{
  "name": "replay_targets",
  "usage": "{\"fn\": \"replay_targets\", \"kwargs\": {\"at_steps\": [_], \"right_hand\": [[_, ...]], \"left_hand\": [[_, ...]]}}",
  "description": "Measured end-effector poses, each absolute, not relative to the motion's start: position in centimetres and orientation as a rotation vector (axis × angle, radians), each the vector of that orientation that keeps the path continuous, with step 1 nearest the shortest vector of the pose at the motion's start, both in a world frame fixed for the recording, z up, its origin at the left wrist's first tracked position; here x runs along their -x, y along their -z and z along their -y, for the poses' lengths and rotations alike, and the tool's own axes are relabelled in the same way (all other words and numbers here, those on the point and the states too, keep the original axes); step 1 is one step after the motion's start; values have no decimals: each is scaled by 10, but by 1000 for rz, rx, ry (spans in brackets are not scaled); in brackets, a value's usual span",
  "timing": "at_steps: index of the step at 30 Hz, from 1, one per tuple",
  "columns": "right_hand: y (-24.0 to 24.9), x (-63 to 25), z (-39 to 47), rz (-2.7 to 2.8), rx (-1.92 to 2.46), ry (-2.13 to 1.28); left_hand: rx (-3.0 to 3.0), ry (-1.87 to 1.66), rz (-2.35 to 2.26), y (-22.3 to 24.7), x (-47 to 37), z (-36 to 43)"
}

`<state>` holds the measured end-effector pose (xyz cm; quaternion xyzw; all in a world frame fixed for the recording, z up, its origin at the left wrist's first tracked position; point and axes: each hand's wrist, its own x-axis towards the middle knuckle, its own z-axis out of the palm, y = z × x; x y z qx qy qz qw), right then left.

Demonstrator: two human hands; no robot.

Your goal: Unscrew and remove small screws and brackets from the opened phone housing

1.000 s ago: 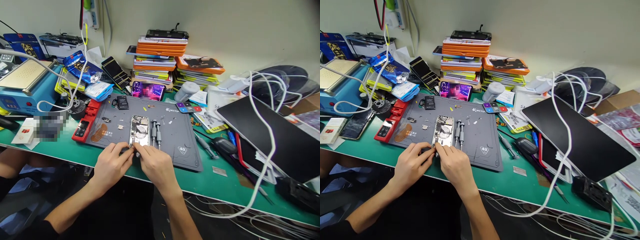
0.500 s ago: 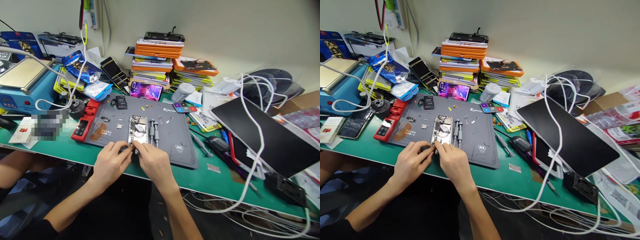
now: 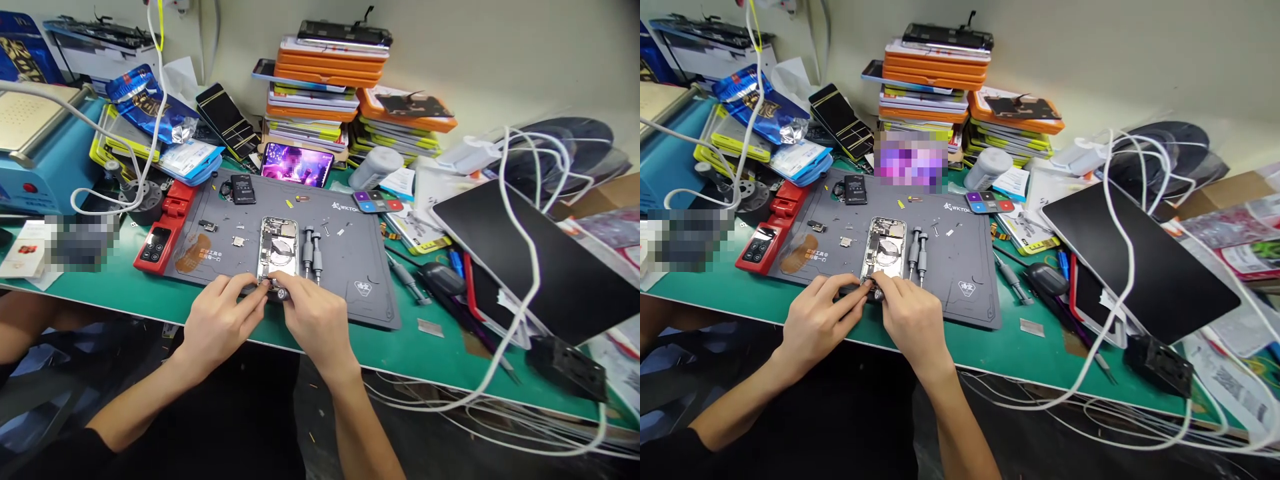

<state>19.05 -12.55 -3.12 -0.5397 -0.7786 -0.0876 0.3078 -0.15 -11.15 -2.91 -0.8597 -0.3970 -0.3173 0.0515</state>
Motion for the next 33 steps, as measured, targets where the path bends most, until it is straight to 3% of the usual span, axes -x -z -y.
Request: {"fn": "replay_targets", "kwargs": {"at_steps": [14, 33], "right_hand": [[25, -188, 124, 2137, 1448, 336], [28, -189, 124, 2106, 1445, 231]], "left_hand": [[2653, 955, 1208, 29, 3, 112], [2626, 978, 1214, 30, 2, 111]]}}
